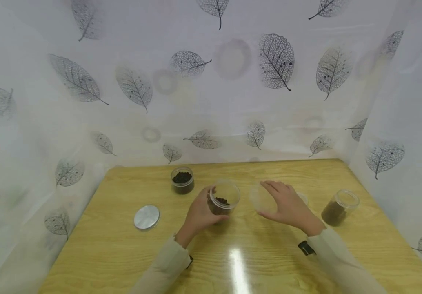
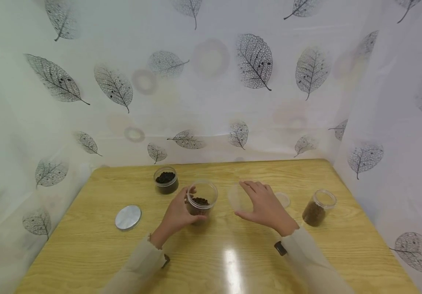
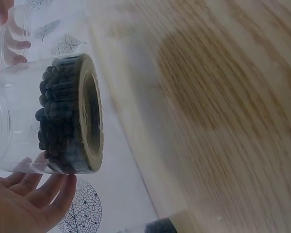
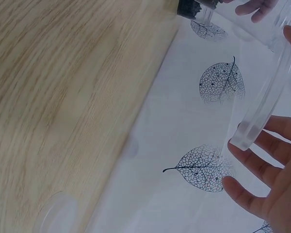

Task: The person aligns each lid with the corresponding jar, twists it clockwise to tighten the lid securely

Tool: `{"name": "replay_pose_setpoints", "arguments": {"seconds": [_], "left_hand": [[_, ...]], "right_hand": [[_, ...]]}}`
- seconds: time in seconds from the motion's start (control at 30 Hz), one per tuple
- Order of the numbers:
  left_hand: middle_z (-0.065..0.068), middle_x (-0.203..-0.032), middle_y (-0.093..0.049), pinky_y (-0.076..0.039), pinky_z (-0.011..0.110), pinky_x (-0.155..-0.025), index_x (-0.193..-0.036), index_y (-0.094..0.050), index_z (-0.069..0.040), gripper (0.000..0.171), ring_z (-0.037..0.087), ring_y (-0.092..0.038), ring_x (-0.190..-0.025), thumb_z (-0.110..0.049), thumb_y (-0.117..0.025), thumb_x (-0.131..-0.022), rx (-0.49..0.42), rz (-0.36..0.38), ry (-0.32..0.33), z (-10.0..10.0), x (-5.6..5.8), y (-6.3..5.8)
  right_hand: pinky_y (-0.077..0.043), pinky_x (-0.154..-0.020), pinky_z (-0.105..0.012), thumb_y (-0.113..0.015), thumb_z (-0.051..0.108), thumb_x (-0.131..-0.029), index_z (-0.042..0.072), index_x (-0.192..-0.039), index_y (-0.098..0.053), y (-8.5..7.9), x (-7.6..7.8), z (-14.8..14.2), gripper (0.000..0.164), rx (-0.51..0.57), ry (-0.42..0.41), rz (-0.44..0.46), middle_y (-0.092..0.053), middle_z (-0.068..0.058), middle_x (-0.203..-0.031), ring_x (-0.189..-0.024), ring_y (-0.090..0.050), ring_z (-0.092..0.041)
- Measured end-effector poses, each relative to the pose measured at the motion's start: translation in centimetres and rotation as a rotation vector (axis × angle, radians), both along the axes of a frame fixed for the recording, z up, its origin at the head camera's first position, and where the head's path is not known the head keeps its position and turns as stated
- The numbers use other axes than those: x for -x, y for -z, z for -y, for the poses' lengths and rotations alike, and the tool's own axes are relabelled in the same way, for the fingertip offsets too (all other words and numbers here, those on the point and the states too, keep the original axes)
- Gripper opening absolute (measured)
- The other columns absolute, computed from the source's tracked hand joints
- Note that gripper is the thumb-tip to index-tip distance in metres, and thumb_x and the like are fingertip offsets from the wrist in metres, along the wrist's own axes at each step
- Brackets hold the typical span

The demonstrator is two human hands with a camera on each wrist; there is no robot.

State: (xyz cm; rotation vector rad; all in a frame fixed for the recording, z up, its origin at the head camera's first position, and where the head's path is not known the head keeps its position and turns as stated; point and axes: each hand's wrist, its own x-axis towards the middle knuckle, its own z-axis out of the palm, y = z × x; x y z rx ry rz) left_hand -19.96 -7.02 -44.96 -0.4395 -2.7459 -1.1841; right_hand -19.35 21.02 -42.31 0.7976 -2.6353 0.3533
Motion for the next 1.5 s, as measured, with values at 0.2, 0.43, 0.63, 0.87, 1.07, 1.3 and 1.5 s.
{"name": "replay_pose_setpoints", "arguments": {"seconds": [0.2, 0.43, 0.63, 0.87, 1.07, 1.3, 1.5], "left_hand": [[0.011, -0.127, -0.056, -0.049, 0.046, -0.093, -0.134, -0.043, -0.01, 0.094, 0.031, -0.057, -0.113, -0.033, -0.09, -0.056, 0.041, 0.001, 0.02, 0.0, -0.8, -0.2], [0.011, -0.127, -0.056, -0.048, 0.047, -0.096, -0.134, -0.043, -0.011, 0.095, 0.03, -0.057, -0.115, -0.036, -0.089, -0.056, 0.063, -0.004, 0.048, 0.1, -1.6, -0.2], [0.008, -0.123, -0.059, -0.051, 0.041, -0.091, -0.134, -0.043, -0.01, 0.095, 0.024, -0.059, -0.11, -0.041, -0.088, -0.056, 0.122, -0.073, 0.081, 0.2, -2.2, -0.1], [0.009, -0.12, -0.06, -0.052, 0.039, -0.091, -0.133, -0.044, -0.007, 0.095, 0.024, -0.061, -0.107, -0.043, -0.088, -0.057, 0.197, -0.141, 0.119, 0.2, -2.8, -0.5], [0.006, -0.12, -0.061, -0.052, 0.035, -0.091, -0.132, -0.045, -0.007, 0.096, 0.021, -0.062, -0.106, -0.046, -0.087, -0.056, 0.24, -0.204, 0.155, 0.1, -3.2, -0.7], [0.006, -0.117, -0.061, -0.052, 0.038, -0.089, -0.13, -0.046, -0.007, 0.095, 0.022, -0.062, -0.102, -0.049, -0.086, -0.055, 0.298, -0.221, 0.171, -0.1, -3.8, -1.1], [0.005, -0.115, -0.063, -0.053, 0.036, -0.088, -0.127, -0.048, -0.007, 0.093, 0.021, -0.063, -0.1, -0.051, -0.086, -0.054, 0.33, -0.256, 0.184, -0.2, -4.1, -1.1]], "right_hand": [[-0.043, -0.09, -0.055, -0.071, 0.053, -0.074, 0.003, -0.134, -0.048, 0.2, -0.4, -0.2, 0.081, 0.018, -0.05, -0.046, -0.055, -0.014, -0.128, -0.112, -0.053, -0.032], [-0.044, -0.088, -0.053, -0.067, 0.057, -0.077, 0.002, -0.134, -0.048, 0.1, -0.8, -0.3, 0.081, 0.028, -0.09, -0.103, -0.056, -0.015, -0.127, -0.111, -0.054, -0.032], [-0.044, -0.089, -0.051, -0.065, 0.06, -0.076, 0.003, -0.134, -0.048, -0.2, -1.2, -0.3, 0.083, 0.033, -0.112, -0.11, -0.056, -0.015, -0.127, -0.112, -0.054, -0.031], [-0.044, -0.091, -0.052, -0.061, 0.064, -0.078, 0.002, -0.132, -0.049, -0.6, -1.5, 0.1, 0.083, 0.069, -0.164, -0.123, -0.057, -0.013, -0.125, -0.11, -0.054, -0.03], [-0.043, -0.093, -0.049, -0.056, 0.065, -0.081, 0.001, -0.133, -0.05, -1.1, -1.8, 0.9, 0.083, 0.1, -0.219, -0.144, -0.057, -0.012, -0.126, -0.113, -0.053, -0.029], [-0.042, -0.094, -0.047, -0.063, 0.062, -0.077, 0.002, -0.135, -0.048, -1.6, -2.2, 2.0, 0.085, 0.122, -0.291, -0.14, -0.055, -0.01, -0.129, -0.114, -0.052, -0.027], [-0.043, -0.096, -0.046, -0.069, 0.058, -0.074, 0.003, -0.136, -0.046, -1.3, -2.5, 2.7, 0.086, 0.134, -0.338, -0.105, -0.053, -0.01, -0.131, -0.117, -0.05, -0.026]]}}
